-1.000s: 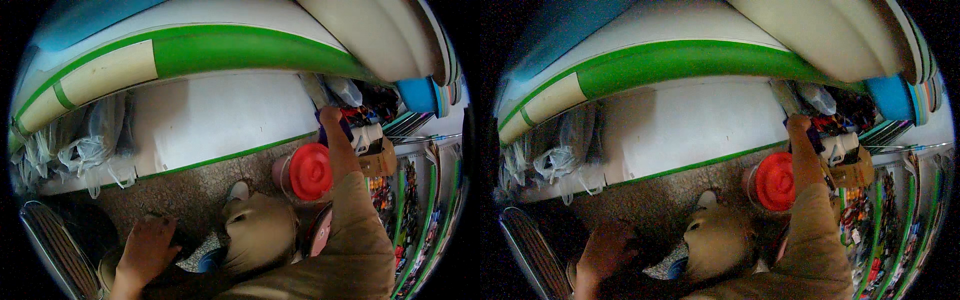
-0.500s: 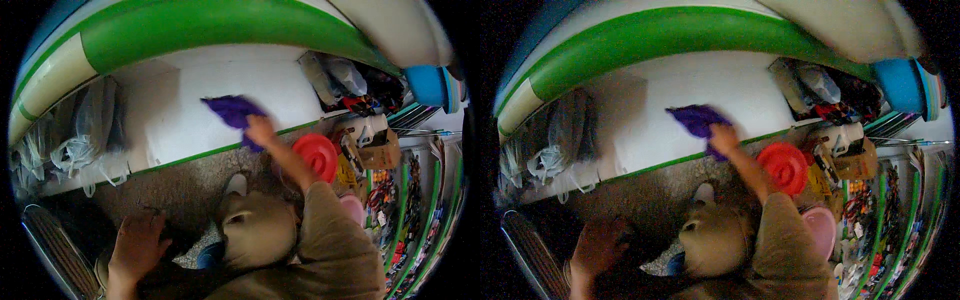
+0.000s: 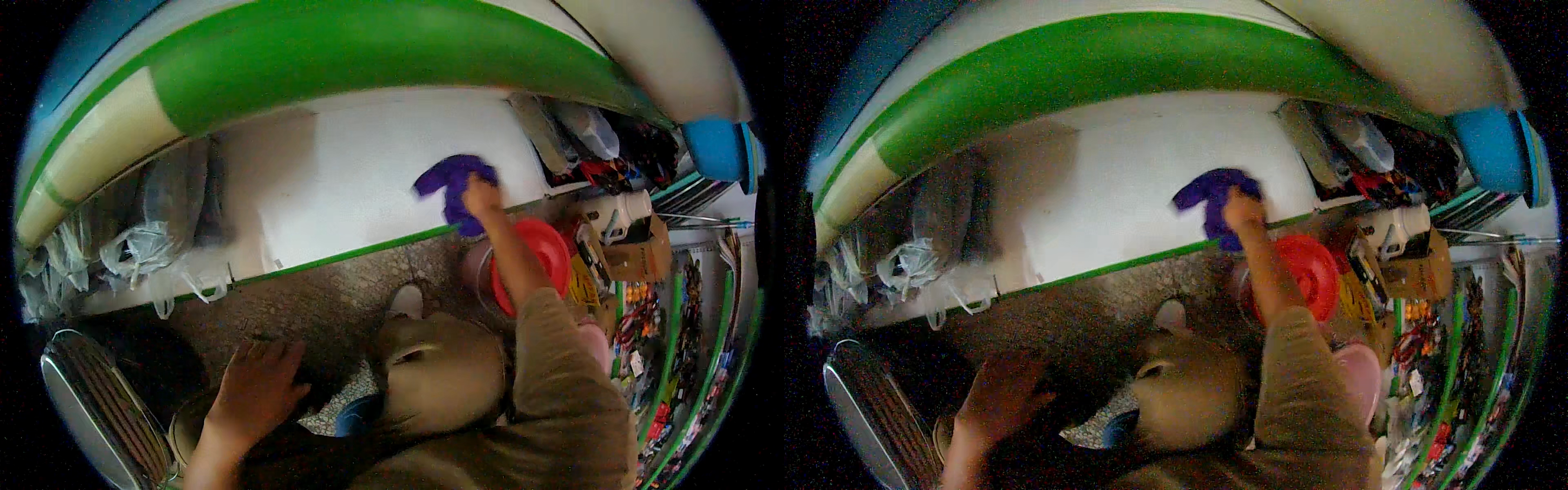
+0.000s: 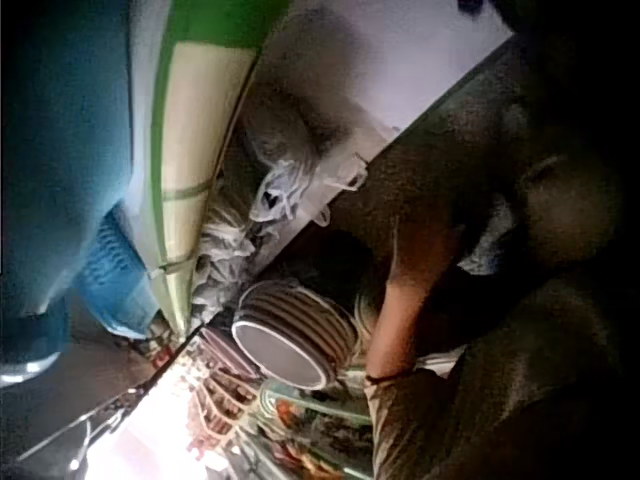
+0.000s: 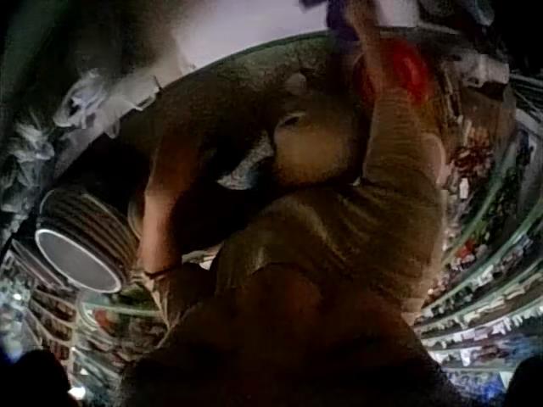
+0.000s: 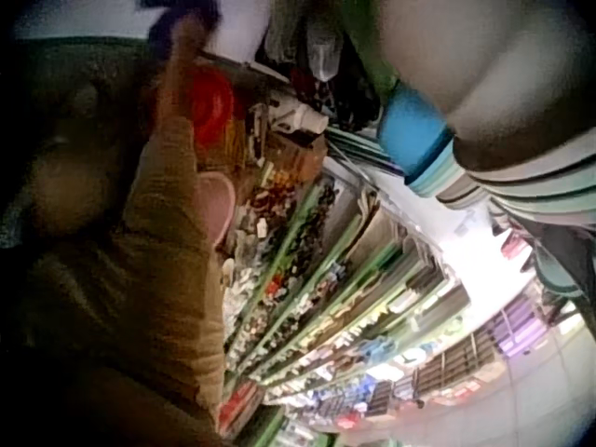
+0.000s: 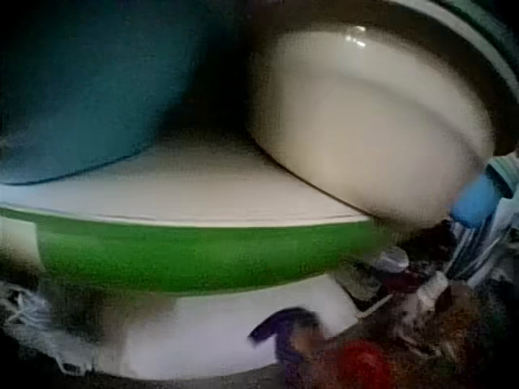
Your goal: The person sits on the floor and organizes items on a low shelf. They remove plastic bags, inspect a pair of blue and yellow slippers, and wipe the shelf surface with a purple cloth. They also move a pink basin and a red-lidded container to tidy the area.
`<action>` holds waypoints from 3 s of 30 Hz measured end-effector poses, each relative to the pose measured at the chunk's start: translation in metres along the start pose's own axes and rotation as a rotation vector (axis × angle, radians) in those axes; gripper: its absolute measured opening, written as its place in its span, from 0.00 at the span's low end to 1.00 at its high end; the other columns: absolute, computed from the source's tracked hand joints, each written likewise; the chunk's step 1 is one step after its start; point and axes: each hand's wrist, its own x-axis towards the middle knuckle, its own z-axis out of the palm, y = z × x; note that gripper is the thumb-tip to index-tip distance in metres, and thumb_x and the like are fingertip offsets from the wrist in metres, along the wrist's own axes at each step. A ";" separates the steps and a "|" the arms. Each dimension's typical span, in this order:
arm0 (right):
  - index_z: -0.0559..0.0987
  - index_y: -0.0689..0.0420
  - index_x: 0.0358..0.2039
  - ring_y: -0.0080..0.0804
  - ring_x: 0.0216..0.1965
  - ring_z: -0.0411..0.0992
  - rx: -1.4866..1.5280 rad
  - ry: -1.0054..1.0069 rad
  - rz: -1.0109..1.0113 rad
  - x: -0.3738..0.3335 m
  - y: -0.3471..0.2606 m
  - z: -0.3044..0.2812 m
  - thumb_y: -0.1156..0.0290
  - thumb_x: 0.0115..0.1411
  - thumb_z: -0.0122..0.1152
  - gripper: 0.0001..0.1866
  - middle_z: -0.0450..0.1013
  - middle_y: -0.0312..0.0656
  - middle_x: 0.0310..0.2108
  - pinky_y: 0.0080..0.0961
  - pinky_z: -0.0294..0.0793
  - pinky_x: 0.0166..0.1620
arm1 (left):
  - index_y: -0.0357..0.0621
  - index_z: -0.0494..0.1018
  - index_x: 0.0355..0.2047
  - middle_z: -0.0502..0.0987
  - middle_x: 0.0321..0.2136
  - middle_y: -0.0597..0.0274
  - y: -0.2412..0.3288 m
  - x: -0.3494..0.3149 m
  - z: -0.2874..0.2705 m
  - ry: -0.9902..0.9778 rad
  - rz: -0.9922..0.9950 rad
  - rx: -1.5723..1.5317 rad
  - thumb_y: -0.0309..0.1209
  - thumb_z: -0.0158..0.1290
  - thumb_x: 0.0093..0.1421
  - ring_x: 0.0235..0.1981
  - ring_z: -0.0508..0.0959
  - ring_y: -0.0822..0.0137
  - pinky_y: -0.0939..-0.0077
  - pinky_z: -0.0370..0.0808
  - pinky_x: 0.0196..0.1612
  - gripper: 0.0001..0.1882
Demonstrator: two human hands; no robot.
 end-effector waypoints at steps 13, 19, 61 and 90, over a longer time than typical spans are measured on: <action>0.65 0.62 0.53 0.51 0.37 0.76 -0.029 0.155 0.024 0.003 -0.019 0.003 0.58 0.54 0.57 0.30 0.75 0.55 0.36 0.46 0.75 0.39 | 0.44 0.66 0.53 0.73 0.42 0.54 -0.006 0.001 0.005 0.088 -0.035 0.087 0.44 0.54 0.55 0.47 0.73 0.54 0.56 0.64 0.57 0.28; 0.66 0.58 0.54 0.51 0.42 0.74 -0.022 0.065 -0.232 -0.022 -0.023 -0.010 0.60 0.55 0.56 0.28 0.74 0.54 0.40 0.43 0.73 0.45 | 0.44 0.66 0.53 0.74 0.42 0.53 0.002 -0.007 0.006 0.090 -0.049 0.059 0.44 0.55 0.55 0.46 0.73 0.54 0.56 0.64 0.57 0.28; 0.64 0.57 0.60 0.40 0.54 0.67 0.567 -0.044 -1.280 -0.369 -0.258 -0.298 0.67 0.55 0.62 0.32 0.58 0.46 0.62 0.33 0.69 0.53 | 0.40 0.68 0.48 0.77 0.37 0.49 -0.051 -0.292 -0.010 1.413 -0.685 -0.609 0.25 0.56 0.43 0.40 0.78 0.55 0.64 0.75 0.44 0.28; 0.71 0.61 0.52 0.37 0.46 0.73 0.814 0.334 -0.150 -0.348 0.133 -0.177 0.59 0.58 0.58 0.25 0.73 0.50 0.48 0.30 0.70 0.49 | 0.42 0.64 0.56 0.72 0.48 0.53 -0.137 -0.388 0.127 1.592 -1.087 -0.639 0.38 0.49 0.62 0.48 0.72 0.60 0.66 0.72 0.48 0.24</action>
